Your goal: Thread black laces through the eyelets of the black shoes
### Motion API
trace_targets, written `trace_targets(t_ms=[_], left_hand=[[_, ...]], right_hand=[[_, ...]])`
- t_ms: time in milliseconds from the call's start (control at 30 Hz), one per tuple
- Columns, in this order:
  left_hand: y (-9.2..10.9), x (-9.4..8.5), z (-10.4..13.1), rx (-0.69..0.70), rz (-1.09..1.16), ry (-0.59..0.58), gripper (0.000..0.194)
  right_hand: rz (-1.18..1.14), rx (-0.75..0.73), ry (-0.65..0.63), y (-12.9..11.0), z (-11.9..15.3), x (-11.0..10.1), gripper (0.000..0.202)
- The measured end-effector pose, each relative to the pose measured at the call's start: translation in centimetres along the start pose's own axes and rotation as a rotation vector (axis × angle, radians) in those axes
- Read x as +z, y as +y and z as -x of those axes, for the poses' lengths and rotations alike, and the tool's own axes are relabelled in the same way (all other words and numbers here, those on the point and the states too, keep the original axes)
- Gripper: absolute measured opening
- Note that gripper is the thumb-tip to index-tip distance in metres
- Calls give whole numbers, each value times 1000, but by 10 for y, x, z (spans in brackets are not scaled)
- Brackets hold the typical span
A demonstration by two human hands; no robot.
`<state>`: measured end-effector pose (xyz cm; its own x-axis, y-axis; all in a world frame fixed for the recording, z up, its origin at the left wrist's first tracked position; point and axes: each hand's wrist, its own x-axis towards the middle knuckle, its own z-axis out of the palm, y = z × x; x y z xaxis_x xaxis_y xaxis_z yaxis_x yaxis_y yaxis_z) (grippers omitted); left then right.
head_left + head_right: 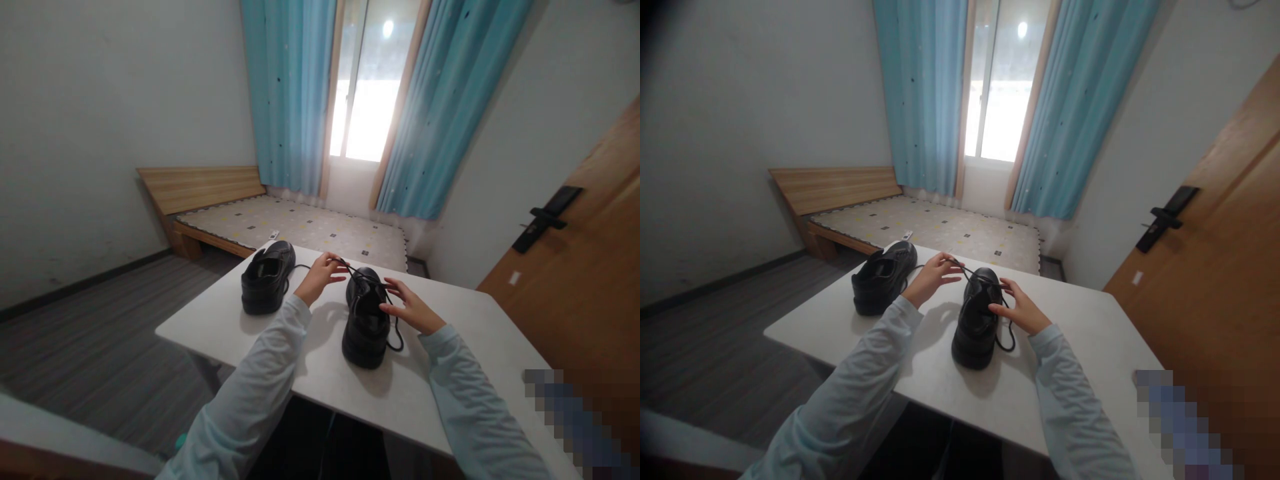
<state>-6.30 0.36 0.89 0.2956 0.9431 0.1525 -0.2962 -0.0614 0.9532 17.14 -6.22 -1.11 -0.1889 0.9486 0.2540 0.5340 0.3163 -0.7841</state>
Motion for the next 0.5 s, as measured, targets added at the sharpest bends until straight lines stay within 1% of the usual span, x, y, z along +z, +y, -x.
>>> trace_targets(t_ms=[100,167,333,500], left_hand=[[1,0,1,-8,114,-35,13],[1,0,0,-6,145,-46,14],[2,0,0,43,91,-18,18],[4,0,-2,93,79,38,23]], right_hand=[[-10,5,-5,0,0,0,77],[-17,5,-3,1,-1,0,76],[-28,20,11,3,0,0,78],[-26,36,29,3,0,0,77]])
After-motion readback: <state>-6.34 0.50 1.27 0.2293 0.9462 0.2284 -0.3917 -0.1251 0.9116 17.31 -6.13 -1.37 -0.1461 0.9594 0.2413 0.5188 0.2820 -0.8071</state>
